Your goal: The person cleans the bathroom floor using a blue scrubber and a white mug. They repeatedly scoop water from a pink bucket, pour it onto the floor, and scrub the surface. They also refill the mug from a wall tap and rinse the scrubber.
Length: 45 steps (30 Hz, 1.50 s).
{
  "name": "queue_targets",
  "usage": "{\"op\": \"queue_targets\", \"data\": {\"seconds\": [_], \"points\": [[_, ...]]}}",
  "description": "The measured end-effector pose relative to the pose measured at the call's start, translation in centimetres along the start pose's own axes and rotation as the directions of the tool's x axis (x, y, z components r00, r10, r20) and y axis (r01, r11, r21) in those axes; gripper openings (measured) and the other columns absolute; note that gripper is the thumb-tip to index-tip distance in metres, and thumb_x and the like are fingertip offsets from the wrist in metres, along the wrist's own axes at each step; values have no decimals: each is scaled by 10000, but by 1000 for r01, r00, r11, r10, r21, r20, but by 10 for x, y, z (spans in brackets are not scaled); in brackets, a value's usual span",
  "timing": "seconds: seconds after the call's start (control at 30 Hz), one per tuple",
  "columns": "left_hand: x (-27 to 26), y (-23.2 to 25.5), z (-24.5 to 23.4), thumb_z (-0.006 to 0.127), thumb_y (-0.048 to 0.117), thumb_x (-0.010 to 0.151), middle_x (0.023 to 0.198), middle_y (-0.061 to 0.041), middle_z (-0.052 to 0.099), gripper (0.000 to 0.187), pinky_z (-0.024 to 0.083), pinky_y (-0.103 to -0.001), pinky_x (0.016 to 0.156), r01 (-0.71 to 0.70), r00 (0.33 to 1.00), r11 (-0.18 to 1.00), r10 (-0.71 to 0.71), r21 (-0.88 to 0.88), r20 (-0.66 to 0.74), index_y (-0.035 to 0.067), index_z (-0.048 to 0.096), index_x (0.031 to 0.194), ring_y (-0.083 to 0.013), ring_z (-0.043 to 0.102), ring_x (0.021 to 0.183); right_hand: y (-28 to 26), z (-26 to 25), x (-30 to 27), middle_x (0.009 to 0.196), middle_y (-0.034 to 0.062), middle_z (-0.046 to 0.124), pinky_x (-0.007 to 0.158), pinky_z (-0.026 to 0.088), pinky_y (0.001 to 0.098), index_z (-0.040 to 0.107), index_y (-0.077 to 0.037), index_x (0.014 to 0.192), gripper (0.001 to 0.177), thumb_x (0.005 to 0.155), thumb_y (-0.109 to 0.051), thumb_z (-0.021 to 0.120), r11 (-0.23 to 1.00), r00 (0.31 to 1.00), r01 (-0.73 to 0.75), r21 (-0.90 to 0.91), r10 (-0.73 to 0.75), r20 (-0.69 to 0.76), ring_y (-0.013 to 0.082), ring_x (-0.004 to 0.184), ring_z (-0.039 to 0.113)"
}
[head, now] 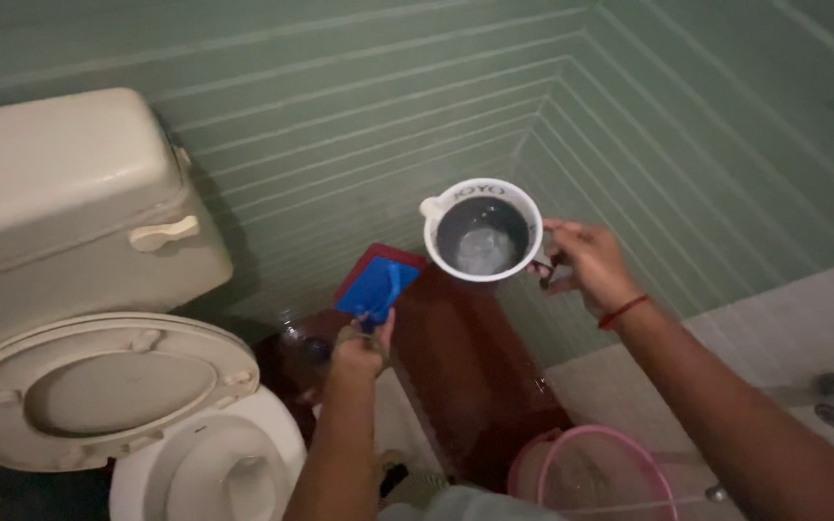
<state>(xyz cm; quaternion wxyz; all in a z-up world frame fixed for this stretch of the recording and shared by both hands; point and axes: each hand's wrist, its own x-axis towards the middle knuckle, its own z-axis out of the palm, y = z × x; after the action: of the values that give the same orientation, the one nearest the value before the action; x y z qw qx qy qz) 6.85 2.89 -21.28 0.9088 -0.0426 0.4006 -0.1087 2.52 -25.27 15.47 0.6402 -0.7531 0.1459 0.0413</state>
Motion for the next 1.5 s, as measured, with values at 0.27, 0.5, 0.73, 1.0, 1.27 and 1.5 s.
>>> {"op": "queue_targets", "data": {"seconds": [0.27,0.5,0.73,1.0,1.27,1.5], "points": [[-10,-2,17,428,191,1085,1151,-214,669,287,598,-472,838,-61,993,997,56,-48,-102,-13,626,1126,-357,705,1029,-46,21,16,707,81,667,532,595,392,683,-27,1307,404,972,-207,546,943,998,-17,-332,38,57,159,605,663],[27,4,7,465,94,1077,1078,-184,687,172,609,-470,831,-31,999,999,32,-36,22,29,619,1036,-348,714,971,-65,26,21,722,63,689,490,580,374,731,-87,1252,363,959,-217,562,903,996,-53,-426,78,39,127,587,643],[38,-1,14,389,151,1070,1148,-210,692,281,594,-521,842,5,998,999,-2,-51,60,6,624,1118,-352,707,1020,-68,18,29,719,104,671,477,576,403,746,-70,1229,385,985,-306,566,850,994,-72,-522,105,33,151,578,651],[77,-3,1,419,107,1061,1210,-200,685,264,576,-510,878,97,994,994,-99,-43,-52,32,632,1199,-373,679,1083,-29,-7,31,832,69,642,590,629,473,686,-45,1256,425,977,-342,568,925,976,-220,-310,210,-64,165,665,658],[61,8,-13,433,386,1077,1099,-66,609,286,533,-600,1016,-96,990,964,67,248,121,123,544,1061,-395,626,1077,121,-54,-10,835,104,678,596,497,369,631,-17,1362,451,975,-211,502,986,990,-40,159,60,-124,199,733,650],[-2,28,14,558,330,1083,1232,-124,579,189,575,-448,967,-119,944,815,270,567,-190,146,576,1126,-357,641,1134,221,-77,-56,831,105,644,614,635,477,605,23,1147,300,997,-218,508,944,915,-201,263,277,-294,241,727,657]]}}
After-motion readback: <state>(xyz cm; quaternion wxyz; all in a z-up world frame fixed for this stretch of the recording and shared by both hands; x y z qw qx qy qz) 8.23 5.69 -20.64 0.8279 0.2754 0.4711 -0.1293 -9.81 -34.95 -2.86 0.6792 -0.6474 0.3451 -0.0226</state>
